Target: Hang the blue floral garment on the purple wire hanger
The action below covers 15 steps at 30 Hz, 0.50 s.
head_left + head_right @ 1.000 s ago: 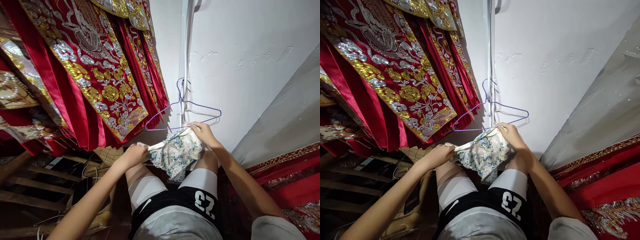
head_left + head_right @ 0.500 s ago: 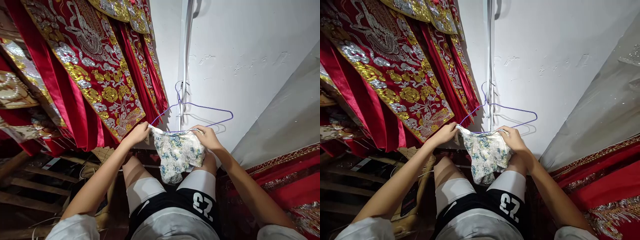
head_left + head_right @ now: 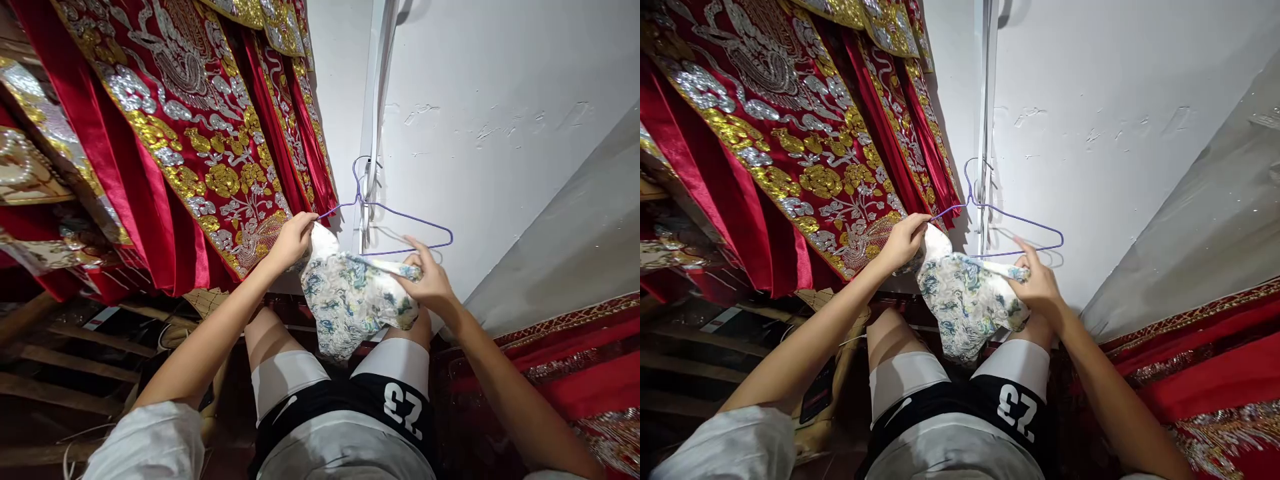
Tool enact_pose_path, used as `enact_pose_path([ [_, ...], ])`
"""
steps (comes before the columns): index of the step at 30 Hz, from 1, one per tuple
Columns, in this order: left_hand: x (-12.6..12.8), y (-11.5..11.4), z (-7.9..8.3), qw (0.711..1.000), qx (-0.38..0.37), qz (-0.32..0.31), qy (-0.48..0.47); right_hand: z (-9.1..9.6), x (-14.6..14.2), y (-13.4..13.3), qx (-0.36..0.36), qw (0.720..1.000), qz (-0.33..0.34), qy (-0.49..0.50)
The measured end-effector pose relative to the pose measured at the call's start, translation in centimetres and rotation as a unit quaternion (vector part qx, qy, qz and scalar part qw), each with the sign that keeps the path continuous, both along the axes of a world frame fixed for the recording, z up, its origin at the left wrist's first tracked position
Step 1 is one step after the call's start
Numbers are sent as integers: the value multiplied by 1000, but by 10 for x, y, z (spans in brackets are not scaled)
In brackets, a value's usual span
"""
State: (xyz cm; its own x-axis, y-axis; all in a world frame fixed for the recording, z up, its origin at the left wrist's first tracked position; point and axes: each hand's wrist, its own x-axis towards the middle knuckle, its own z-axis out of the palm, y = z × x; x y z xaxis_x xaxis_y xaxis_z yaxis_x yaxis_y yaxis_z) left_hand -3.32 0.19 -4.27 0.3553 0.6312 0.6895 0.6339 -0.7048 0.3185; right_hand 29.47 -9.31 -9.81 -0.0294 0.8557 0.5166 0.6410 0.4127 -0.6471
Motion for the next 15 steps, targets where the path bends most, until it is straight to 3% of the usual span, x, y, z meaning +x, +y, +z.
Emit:
enact_pose_path([
  [3,-2,-1,6,1000,7,11,21,12,27,7,11,997,-72,8],
  [6,1,-3,10,1000,12,10,20,27,53,24,13,995,-87,49],
  [9,0,-2,12,999,18,43,-22,46,75,34,-36,995,-48,81],
  [11,-4,0,15,994,-3,93,-62,57,84,35,-111,988,-2,110],
  [13,-4,3,19,987,-40,123,-91,66,84,34,-178,971,48,152],
  [15,2,3,23,989,-62,107,-84,70,69,36,-161,971,62,168],
])
